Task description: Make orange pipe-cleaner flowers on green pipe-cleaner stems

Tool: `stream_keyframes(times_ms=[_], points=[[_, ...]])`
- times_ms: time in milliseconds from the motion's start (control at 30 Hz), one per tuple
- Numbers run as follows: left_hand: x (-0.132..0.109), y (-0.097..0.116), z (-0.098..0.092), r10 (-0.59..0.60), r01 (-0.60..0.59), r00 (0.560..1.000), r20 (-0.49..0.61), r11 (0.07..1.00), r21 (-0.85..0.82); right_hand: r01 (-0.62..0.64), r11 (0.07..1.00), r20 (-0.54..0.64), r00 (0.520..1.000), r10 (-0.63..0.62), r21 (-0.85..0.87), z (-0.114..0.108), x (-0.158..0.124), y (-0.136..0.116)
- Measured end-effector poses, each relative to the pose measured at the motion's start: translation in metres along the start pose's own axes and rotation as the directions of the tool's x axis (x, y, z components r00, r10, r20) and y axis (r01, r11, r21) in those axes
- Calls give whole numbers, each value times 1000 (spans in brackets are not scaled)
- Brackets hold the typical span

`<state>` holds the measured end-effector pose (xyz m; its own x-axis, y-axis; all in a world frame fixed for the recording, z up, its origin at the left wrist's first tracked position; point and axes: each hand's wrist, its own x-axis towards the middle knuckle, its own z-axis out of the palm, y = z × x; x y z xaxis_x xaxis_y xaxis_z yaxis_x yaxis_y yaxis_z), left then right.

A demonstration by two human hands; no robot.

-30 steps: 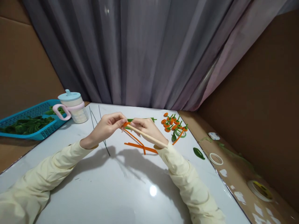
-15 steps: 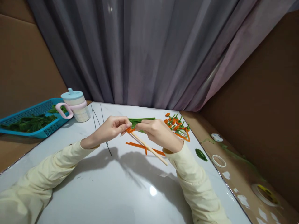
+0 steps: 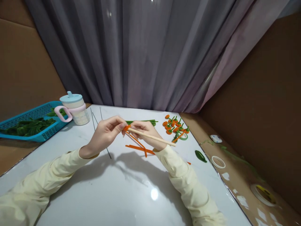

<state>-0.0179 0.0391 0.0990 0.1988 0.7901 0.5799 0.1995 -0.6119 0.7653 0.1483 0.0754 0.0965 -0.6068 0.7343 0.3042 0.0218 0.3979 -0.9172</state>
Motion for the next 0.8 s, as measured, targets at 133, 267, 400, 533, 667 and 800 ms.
stream_keyframes(times_ms=[133, 267, 400, 533, 667, 800], points=[[-1, -7, 3, 76, -76, 994, -75, 997, 0, -79, 949, -14, 996, 87, 304, 15, 0, 0], [0, -15, 2, 372, -328, 922, -102, 896, 299, -130, 881, 48, 991, 121, 456, 23, -1, 3], [4, -20, 0, 600, -509, 799, -48, 716, 478, -242, 766, 170, 970, 174, 596, 31, -4, 1], [8, -24, -6, 638, -518, 769, -24, 646, 560, -280, 758, 199, 959, 200, 589, 39, -6, -6], [12, -29, -12, 663, -514, 745, 70, 505, 693, -233, 930, 63, 972, 225, 285, 39, -9, -12], [14, -29, -12, 603, -510, 772, 201, 400, 762, -70, 918, -126, 992, 22, -391, 26, -12, -17]])
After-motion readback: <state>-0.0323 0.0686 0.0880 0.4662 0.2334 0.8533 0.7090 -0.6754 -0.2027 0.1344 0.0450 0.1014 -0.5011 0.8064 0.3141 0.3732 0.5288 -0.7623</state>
